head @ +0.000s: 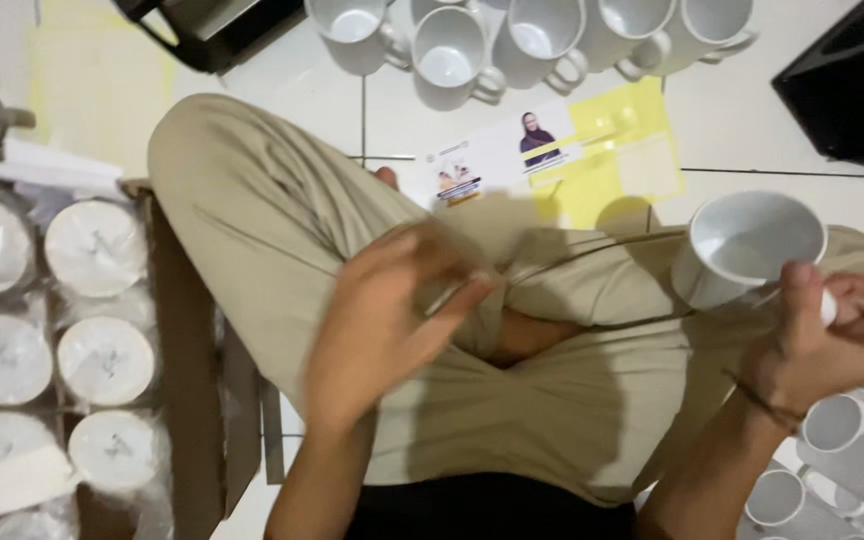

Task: The person wraps paper around white mugs, secures it with tape, and later removes the paper from a printed mug to check the design.

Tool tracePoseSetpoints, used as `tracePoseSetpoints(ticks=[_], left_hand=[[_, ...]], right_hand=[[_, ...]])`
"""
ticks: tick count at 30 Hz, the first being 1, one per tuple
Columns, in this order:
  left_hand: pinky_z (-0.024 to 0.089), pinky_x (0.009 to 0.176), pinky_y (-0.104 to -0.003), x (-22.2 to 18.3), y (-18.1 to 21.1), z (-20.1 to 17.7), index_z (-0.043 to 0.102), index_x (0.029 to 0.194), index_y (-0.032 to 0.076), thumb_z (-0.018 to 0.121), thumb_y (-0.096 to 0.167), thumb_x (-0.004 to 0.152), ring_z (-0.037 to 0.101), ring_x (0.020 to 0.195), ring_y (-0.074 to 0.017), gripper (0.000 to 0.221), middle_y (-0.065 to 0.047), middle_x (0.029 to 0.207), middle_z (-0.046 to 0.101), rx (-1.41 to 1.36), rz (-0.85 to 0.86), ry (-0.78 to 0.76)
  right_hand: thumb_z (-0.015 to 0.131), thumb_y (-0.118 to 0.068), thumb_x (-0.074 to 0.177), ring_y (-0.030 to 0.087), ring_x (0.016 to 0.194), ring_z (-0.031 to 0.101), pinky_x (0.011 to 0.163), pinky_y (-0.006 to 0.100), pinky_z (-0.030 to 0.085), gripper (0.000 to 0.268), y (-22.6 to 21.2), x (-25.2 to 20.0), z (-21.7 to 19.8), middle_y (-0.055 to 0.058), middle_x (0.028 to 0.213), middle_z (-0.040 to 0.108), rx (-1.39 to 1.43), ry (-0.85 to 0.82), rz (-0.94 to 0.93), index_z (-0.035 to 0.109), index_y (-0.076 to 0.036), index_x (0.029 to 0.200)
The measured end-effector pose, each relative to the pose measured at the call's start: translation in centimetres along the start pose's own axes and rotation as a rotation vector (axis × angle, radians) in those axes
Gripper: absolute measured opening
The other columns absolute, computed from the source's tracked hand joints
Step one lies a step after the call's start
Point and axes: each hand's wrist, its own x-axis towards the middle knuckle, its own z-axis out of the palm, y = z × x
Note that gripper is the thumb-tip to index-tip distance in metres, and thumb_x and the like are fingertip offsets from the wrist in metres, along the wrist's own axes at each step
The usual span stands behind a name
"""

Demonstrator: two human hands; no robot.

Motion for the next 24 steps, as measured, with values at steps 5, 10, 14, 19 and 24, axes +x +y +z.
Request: tracePoseSetpoints(ticks=[5, 10, 14, 19, 24], left_hand=[[0.045, 0.053, -0.050, 7.5, -18.4, 15.7, 0.058, 0.087, 0.003, 0.064, -0.009, 0.061, 0.060, 0.074, -0.0380, 0.029, -0.015, 0.082, 0.063, 0.618, -0.018, -0.320], [0.052, 0.076, -0.054, 7.2, -22.7, 17.0, 0.052, 0.119, 0.004, 0.102, 0.031, 0.045, 0.053, 0.110, -0.0381, 0.093, -0.016, 0.120, 0.056, 0.768, -0.324, -0.273], [0.042, 0.082, -0.054, 7.4, -23.2, 16.6, 0.055, 0.118, 0.008, 0.106, 0.047, 0.044, 0.047, 0.111, -0.0348, 0.099, -0.011, 0.121, 0.055, 0.882, -0.477, -0.292], [0.040, 0.096, -0.050, 8.1, -20.4, 15.4, 0.058, 0.113, 0.006, 0.103, 0.022, 0.049, 0.050, 0.114, -0.0316, 0.080, -0.010, 0.110, 0.053, 0.679, -0.460, -0.307], [0.046, 0.096, -0.045, 8.3, -19.7, 15.8, 0.066, 0.118, 0.003, 0.097, 0.015, 0.062, 0.066, 0.097, -0.0252, 0.065, -0.008, 0.096, 0.068, 0.732, -0.320, -0.274]], right_hand=[[0.084, -0.004, 0.098, 0.014, 0.057, 0.047, 0.055, 0.031, 0.031, 0.035, 0.3, 3.7, 5.7, 0.009, 0.064, 0.050, 0.439, 0.209, 0.244, 0.054, -0.003, 0.081], [0.084, -0.010, 0.095, 0.008, 0.060, 0.041, 0.057, 0.027, 0.031, 0.039, 2.4, 1.9, 10.4, 0.001, 0.064, 0.047, 0.483, 0.248, 0.344, 0.050, -0.008, 0.075], [0.083, -0.020, 0.095, 0.006, 0.058, 0.047, 0.054, 0.025, 0.034, 0.036, 5.1, 0.3, 11.2, 0.001, 0.062, 0.056, 0.328, 0.098, 0.488, 0.056, -0.007, 0.075], [0.089, -0.010, 0.101, 0.003, 0.050, 0.045, 0.053, 0.016, 0.033, 0.035, 5.8, 0.6, 12.3, 0.005, 0.054, 0.057, 0.429, 0.031, 0.554, 0.059, -0.003, 0.084], [0.085, -0.009, 0.102, 0.002, 0.049, 0.043, 0.054, 0.015, 0.031, 0.034, 5.9, 0.7, 12.6, 0.002, 0.051, 0.053, 0.424, 0.034, 0.645, 0.056, -0.003, 0.084]])
